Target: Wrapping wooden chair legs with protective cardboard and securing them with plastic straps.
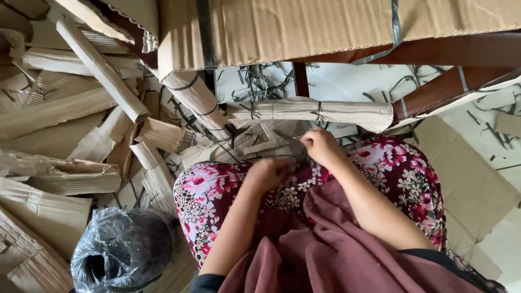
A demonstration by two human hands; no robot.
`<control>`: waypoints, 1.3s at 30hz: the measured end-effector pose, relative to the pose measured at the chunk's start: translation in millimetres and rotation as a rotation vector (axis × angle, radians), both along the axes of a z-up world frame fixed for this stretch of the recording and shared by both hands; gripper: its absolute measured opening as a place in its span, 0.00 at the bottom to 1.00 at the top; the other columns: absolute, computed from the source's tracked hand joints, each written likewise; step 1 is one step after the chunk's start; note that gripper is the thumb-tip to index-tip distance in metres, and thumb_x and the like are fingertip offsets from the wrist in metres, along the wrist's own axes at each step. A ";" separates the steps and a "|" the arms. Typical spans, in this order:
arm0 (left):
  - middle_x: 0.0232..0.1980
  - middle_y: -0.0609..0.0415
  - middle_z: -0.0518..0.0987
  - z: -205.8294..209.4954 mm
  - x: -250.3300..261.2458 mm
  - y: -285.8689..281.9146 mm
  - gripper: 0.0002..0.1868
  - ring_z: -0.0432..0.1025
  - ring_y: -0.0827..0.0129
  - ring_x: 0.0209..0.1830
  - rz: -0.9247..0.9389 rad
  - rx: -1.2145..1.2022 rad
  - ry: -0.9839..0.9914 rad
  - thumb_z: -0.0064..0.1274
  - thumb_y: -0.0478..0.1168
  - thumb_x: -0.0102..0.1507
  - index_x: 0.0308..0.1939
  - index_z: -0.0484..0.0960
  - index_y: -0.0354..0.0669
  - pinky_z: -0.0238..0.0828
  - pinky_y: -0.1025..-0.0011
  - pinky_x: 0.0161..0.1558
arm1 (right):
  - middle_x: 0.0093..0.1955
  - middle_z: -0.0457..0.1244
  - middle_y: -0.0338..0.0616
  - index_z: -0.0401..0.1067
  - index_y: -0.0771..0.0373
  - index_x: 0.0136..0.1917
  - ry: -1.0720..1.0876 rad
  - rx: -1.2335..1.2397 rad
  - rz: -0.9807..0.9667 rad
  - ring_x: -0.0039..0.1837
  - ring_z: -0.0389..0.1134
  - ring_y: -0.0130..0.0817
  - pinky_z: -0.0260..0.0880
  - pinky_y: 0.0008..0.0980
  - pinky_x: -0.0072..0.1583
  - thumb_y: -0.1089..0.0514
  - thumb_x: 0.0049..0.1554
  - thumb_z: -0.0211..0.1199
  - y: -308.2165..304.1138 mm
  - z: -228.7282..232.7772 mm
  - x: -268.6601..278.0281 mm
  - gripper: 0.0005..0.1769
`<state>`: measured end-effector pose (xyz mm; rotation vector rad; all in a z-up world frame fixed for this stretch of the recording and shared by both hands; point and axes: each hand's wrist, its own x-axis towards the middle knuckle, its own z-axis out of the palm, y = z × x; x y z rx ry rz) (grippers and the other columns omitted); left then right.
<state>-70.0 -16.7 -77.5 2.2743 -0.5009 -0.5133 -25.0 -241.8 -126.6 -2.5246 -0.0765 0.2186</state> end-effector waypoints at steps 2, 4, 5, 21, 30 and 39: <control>0.41 0.49 0.86 -49.5 -9.5 -9.5 0.13 0.80 0.45 0.43 -0.112 0.124 0.021 0.50 0.49 0.64 0.50 0.85 0.65 0.78 0.49 0.48 | 0.46 0.71 0.50 0.82 0.56 0.44 0.162 -0.084 -0.018 0.54 0.73 0.54 0.74 0.50 0.56 0.60 0.55 0.65 -15.8 -27.6 3.3 0.06; 0.39 0.56 0.86 -69.2 -15.2 -15.0 0.12 0.81 0.52 0.42 -0.230 0.244 0.038 0.48 0.51 0.64 0.48 0.85 0.71 0.81 0.54 0.46 | 0.47 0.72 0.46 0.83 0.52 0.46 0.323 -0.171 -0.043 0.56 0.74 0.50 0.74 0.47 0.58 0.58 0.53 0.67 -23.0 -41.6 2.7 0.07; 0.40 0.54 0.87 -63.8 -13.7 -14.2 0.12 0.81 0.51 0.42 -0.252 0.191 0.095 0.49 0.48 0.64 0.48 0.86 0.66 0.80 0.55 0.47 | 0.48 0.72 0.47 0.83 0.53 0.46 0.328 -0.179 -0.047 0.57 0.74 0.50 0.74 0.47 0.59 0.58 0.52 0.68 -20.2 -41.6 3.9 0.08; 0.45 0.49 0.86 -5.5 -9.7 5.4 0.12 0.80 0.48 0.43 -0.095 -0.044 0.103 0.52 0.44 0.66 0.50 0.87 0.51 0.79 0.52 0.48 | 0.58 0.68 0.67 0.75 0.78 0.58 0.597 -0.322 -0.139 0.65 0.69 0.63 0.71 0.62 0.62 0.69 0.58 0.54 -15.6 -49.0 -0.6 0.17; 0.46 0.50 0.86 0.2 -16.1 5.8 0.13 0.80 0.51 0.45 -0.090 0.023 0.066 0.54 0.46 0.66 0.50 0.87 0.50 0.79 0.55 0.49 | 0.57 0.69 0.65 0.75 0.77 0.58 0.570 -0.373 -0.074 0.64 0.69 0.61 0.72 0.61 0.62 0.67 0.59 0.52 -8.2 -18.4 -4.8 0.18; 0.37 0.61 0.86 15.0 11.7 16.2 0.11 0.81 0.66 0.35 0.648 -0.400 -0.527 0.58 0.36 0.61 0.43 0.86 0.61 0.78 0.69 0.41 | 0.49 0.70 0.65 0.69 0.65 0.54 0.120 -0.132 0.013 0.56 0.73 0.62 0.74 0.59 0.58 0.64 0.51 0.71 14.3 125.4 -33.7 0.19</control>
